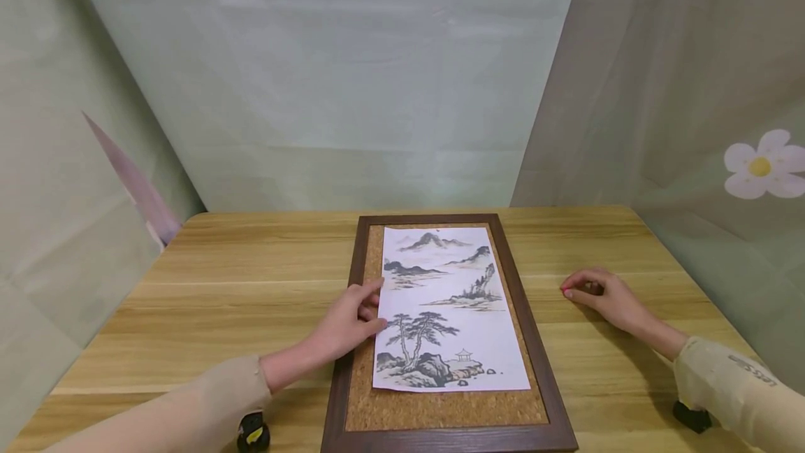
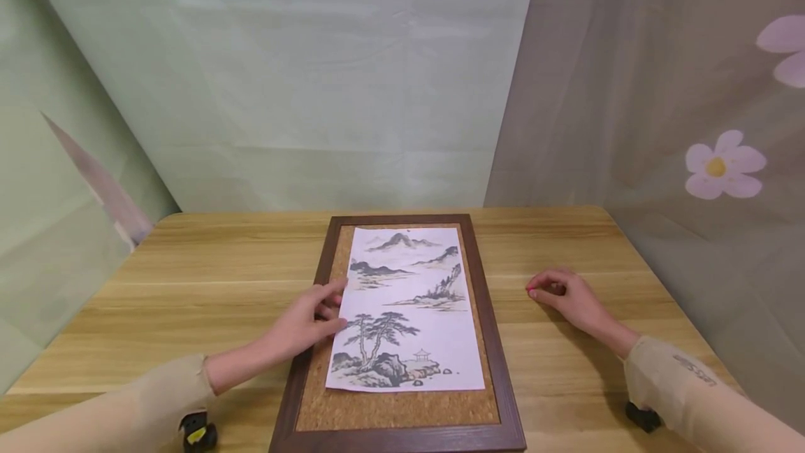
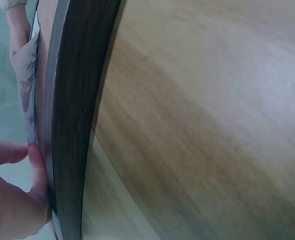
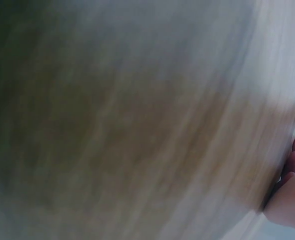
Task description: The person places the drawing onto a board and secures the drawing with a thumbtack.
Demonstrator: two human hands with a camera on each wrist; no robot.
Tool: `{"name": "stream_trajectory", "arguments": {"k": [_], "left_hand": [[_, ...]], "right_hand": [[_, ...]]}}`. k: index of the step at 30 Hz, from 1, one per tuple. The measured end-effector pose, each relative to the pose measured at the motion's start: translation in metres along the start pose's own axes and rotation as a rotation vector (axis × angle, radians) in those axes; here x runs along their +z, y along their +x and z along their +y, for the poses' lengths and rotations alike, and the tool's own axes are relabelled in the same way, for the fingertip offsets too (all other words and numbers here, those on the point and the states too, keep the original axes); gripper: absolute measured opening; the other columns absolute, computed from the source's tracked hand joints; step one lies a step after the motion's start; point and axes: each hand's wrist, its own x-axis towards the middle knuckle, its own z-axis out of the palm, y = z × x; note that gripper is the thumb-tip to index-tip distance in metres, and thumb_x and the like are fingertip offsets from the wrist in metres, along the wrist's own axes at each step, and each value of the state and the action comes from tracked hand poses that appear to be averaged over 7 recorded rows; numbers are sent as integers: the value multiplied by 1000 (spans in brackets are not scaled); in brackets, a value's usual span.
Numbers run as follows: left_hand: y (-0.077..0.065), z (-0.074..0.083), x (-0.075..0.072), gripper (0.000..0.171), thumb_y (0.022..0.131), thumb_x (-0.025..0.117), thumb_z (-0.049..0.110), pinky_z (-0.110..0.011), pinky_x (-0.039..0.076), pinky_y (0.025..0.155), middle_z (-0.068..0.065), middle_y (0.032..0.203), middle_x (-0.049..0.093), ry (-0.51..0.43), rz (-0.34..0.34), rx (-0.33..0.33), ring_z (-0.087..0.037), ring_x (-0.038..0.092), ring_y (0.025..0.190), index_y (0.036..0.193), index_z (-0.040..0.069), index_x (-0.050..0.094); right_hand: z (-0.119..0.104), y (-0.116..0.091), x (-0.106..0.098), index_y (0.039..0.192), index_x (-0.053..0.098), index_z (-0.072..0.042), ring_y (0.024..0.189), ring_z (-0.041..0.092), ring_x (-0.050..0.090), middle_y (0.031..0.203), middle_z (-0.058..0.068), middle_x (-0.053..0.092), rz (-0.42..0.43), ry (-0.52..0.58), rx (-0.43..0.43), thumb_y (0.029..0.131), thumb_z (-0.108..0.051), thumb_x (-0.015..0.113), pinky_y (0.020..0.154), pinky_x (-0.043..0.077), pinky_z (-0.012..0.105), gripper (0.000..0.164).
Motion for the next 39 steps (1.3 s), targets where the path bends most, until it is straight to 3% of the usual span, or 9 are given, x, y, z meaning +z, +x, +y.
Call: {"name": "stream_trajectory", "arguments": {"k": [4, 17, 30, 39], "left_hand": [[0, 1, -1, 65, 83, 72, 0, -18, 49, 63, -15, 103, 55, 60, -8, 41, -12, 55, 80, 142, -8, 47], [0, 3, -1, 64, 80, 74, 1, -16, 49, 64, -14, 101, 56, 118, -18, 57, -11, 56, 80, 139, -10, 50], [0, 6, -3, 59, 81, 76, 5, -17, 42, 57, -10, 99, 53, 280, -62, 154, -3, 45, 68, 135, -8, 56], [5, 13, -6, 56, 82, 79, 12, -21, 39, 59, -11, 105, 50, 394, -117, 133, -8, 43, 71, 131, -5, 60]], "right_hand": [[0, 0, 0, 99, 74, -19, 71, 5, 45, 100, 4, 66, 0, -1, 3, 92, -22, 70, 62, 38, 24, 8], [-1, -1, 0, 99, 74, -19, 76, 4, 43, 103, 5, 65, 7, -22, 4, 92, -22, 70, 64, 38, 24, 9], [-3, -1, -1, 100, 74, -19, 77, 4, 44, 106, 6, 66, -15, -24, 32, 93, -23, 69, 66, 39, 23, 10], [-2, 0, 1, 99, 74, -19, 73, 5, 44, 102, 5, 67, 2, -19, 16, 92, -22, 70, 63, 38, 24, 8]]}}
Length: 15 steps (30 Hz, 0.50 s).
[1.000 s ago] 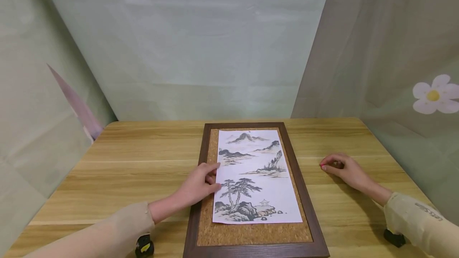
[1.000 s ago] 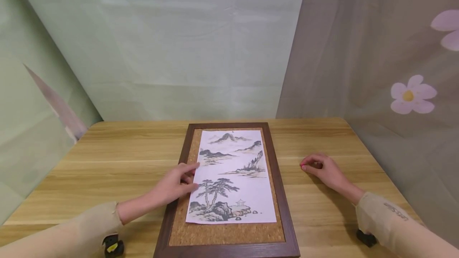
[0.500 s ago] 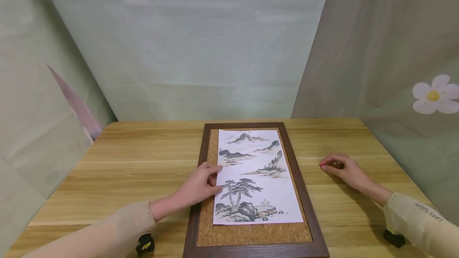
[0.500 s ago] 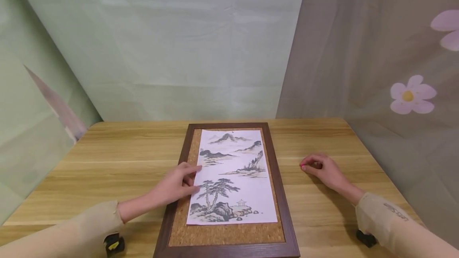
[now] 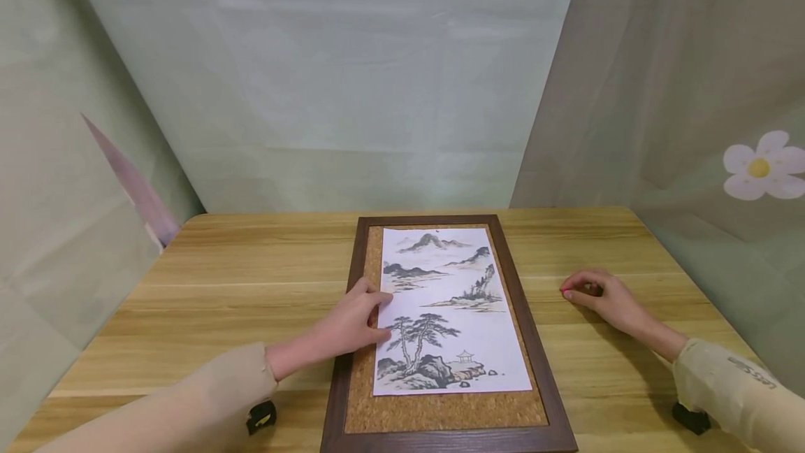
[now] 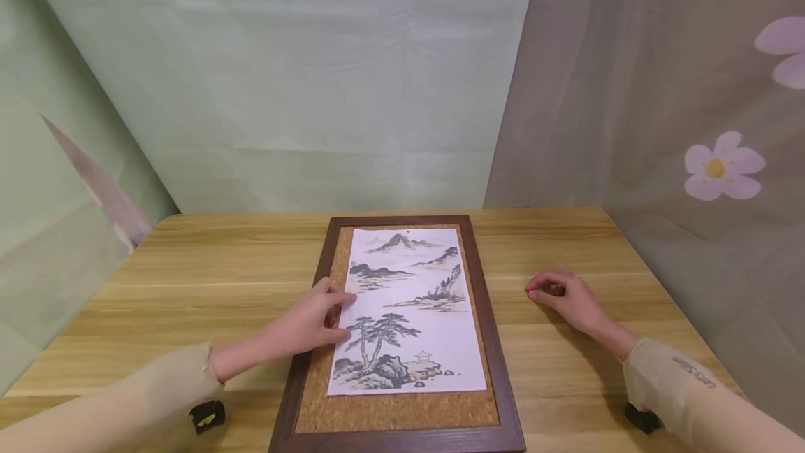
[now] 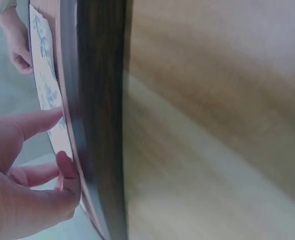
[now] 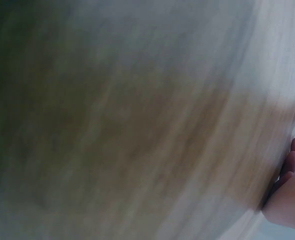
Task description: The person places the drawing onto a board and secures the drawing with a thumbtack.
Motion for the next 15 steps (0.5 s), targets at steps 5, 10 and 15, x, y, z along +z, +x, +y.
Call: {"name": "stream_trajectory", "arguments": {"k": [5, 10, 15], "left_hand": [[3, 3, -4, 43, 84, 77, 13, -29, 47, 73, -12, 113, 58, 132, -46, 101, -16, 50, 90, 122, -1, 67], [4, 3, -5, 34, 87, 74, 15, -27, 52, 78, -13, 122, 60, 243, -96, 245, -15, 56, 92, 119, 2, 69], [4, 5, -8, 37, 88, 74, 18, -31, 56, 87, -15, 129, 59, 284, -141, 301, -21, 61, 102, 122, 5, 68]], "right_hand": [[0, 1, 0, 98, 74, -19, 71, 5, 45, 99, 4, 67, 5, 6, -6, 91, -21, 71, 62, 38, 24, 7], [-1, 1, 0, 98, 74, -18, 72, 4, 46, 100, 5, 68, -2, 7, 1, 92, -21, 71, 62, 39, 23, 8], [-2, 2, -3, 98, 74, -18, 72, 5, 46, 102, 6, 67, -18, 13, 7, 92, -22, 70, 62, 38, 24, 9]]}}
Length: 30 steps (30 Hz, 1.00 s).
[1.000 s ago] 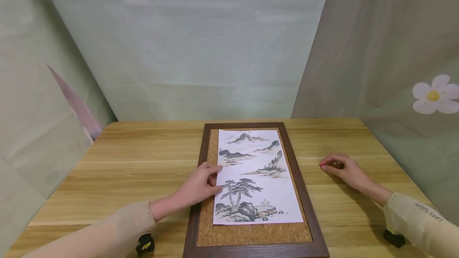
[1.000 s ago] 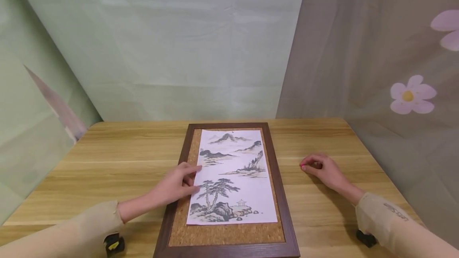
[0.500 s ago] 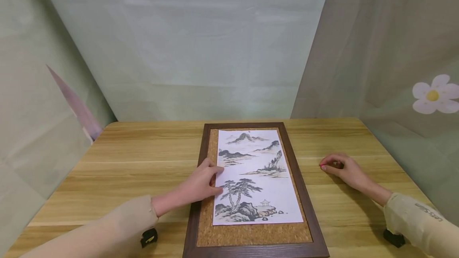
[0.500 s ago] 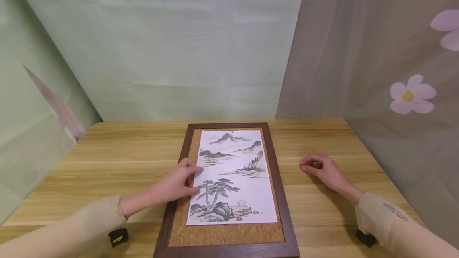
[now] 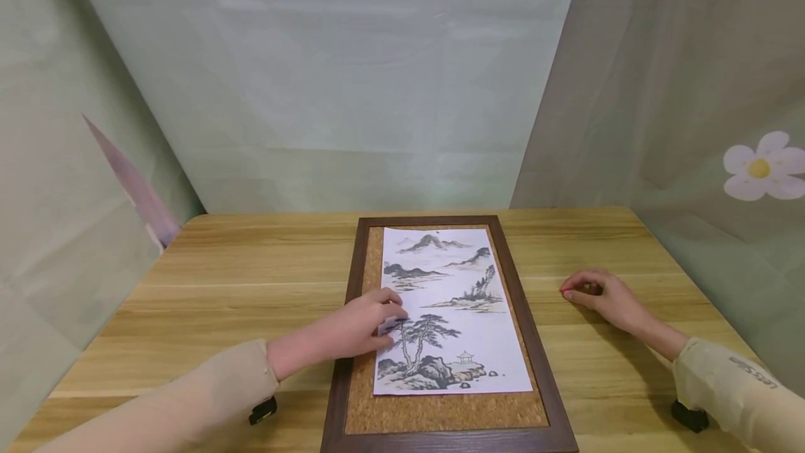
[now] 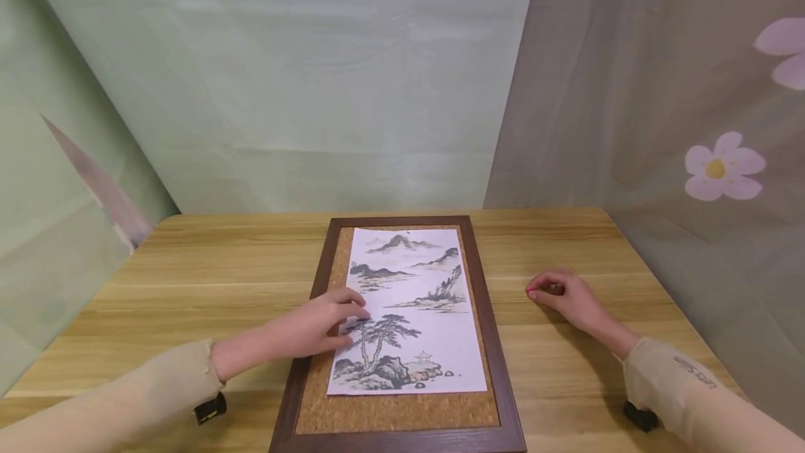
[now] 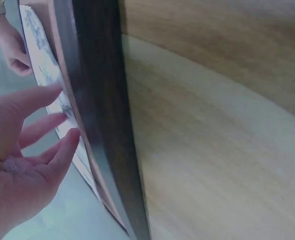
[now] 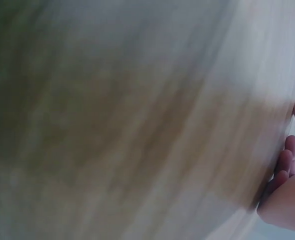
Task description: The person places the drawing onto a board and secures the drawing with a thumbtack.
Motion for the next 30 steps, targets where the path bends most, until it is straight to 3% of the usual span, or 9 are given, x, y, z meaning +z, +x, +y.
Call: {"name": "stream_trajectory", "arguments": {"k": [6, 12, 23, 30], "left_hand": [[-2, 2, -5, 42, 87, 76, 22, -37, 55, 95, -17, 137, 56, 29, -67, 54, -29, 60, 118, 127, 15, 66], [-3, 10, -12, 54, 86, 76, 32, -48, 50, 104, -19, 148, 48, 55, -164, 47, -39, 49, 134, 136, 26, 59], [-2, 13, -11, 58, 87, 72, 43, -46, 47, 106, -10, 156, 39, 79, -247, 77, -32, 42, 140, 141, 36, 52], [-1, 17, -12, 54, 90, 71, 37, -45, 45, 109, -5, 157, 39, 75, -287, 102, -29, 41, 141, 140, 39, 51]], "right_hand": [[-7, 8, -3, 98, 75, -18, 76, 0, 51, 101, 4, 71, -50, -19, 6, 92, -22, 70, 65, 43, 21, 9], [-18, 29, -2, 96, 75, -16, 69, 3, 50, 92, 3, 72, -98, -18, -17, 92, -23, 70, 59, 42, 22, 10], [-47, 79, 2, 98, 75, -11, 81, 14, 55, 95, 6, 72, -157, -4, -66, 94, -21, 68, 68, 45, 26, 13], [-70, 110, 10, 99, 75, -11, 87, 17, 57, 97, 6, 72, -205, 17, -112, 95, -22, 66, 74, 46, 29, 15]]}}
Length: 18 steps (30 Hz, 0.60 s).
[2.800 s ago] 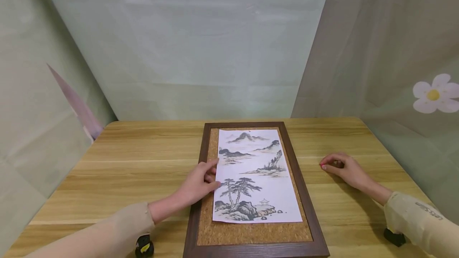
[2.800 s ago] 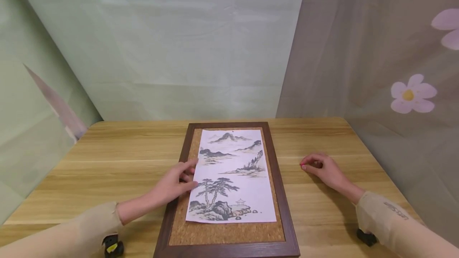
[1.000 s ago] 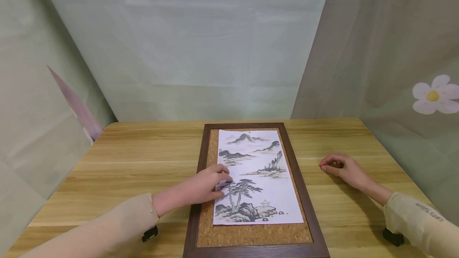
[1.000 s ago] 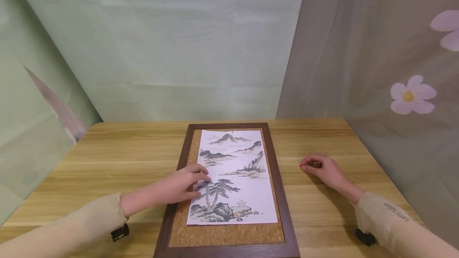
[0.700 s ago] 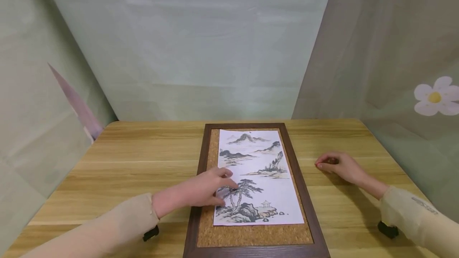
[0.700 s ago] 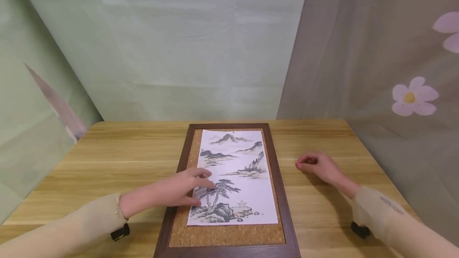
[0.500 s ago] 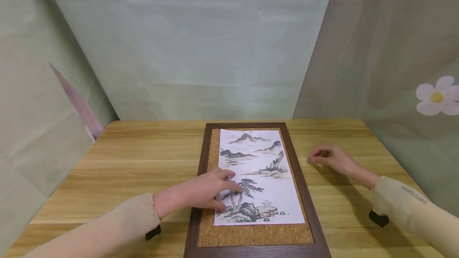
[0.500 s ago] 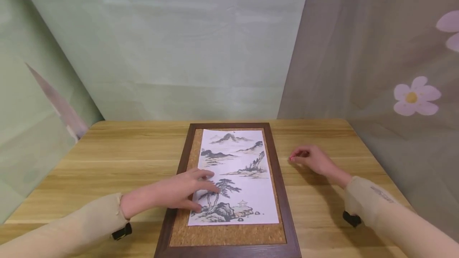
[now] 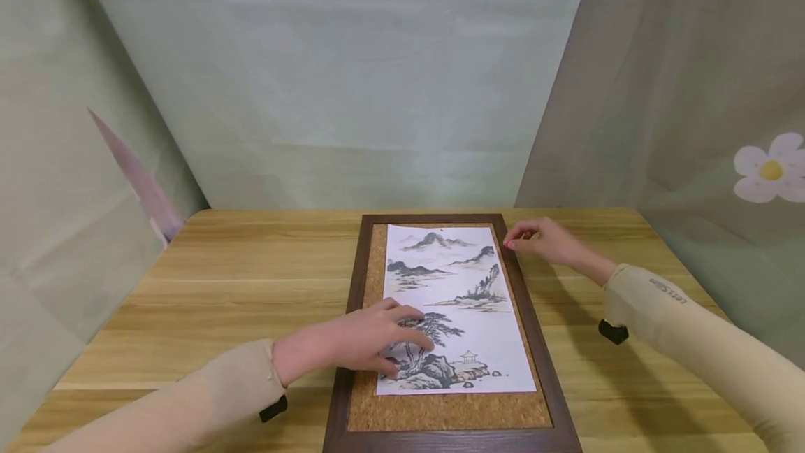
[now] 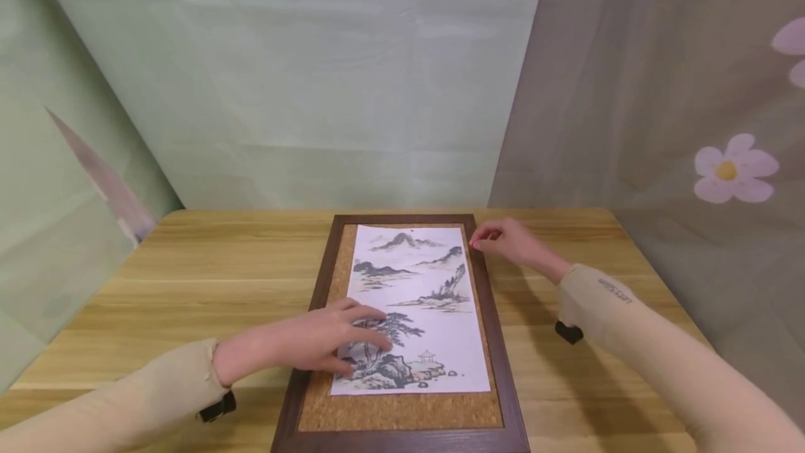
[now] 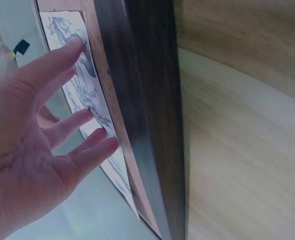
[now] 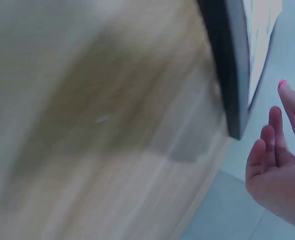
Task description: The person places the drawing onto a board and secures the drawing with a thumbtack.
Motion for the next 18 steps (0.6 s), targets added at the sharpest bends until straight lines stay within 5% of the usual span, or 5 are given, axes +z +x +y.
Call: {"name": "stream_trajectory", "arguments": {"k": [18], "left_hand": [[1, 11, 0, 53, 89, 73, 22, -38, 49, 104, -1, 153, 44, -17, 11, 41, -29, 48, 131, 138, 34, 57]], "right_hand": [[-36, 66, 18, 113, 65, -1, 103, 33, 59, 116, 19, 67, -179, 118, -8, 102, -16, 53, 86, 49, 40, 22]]}}
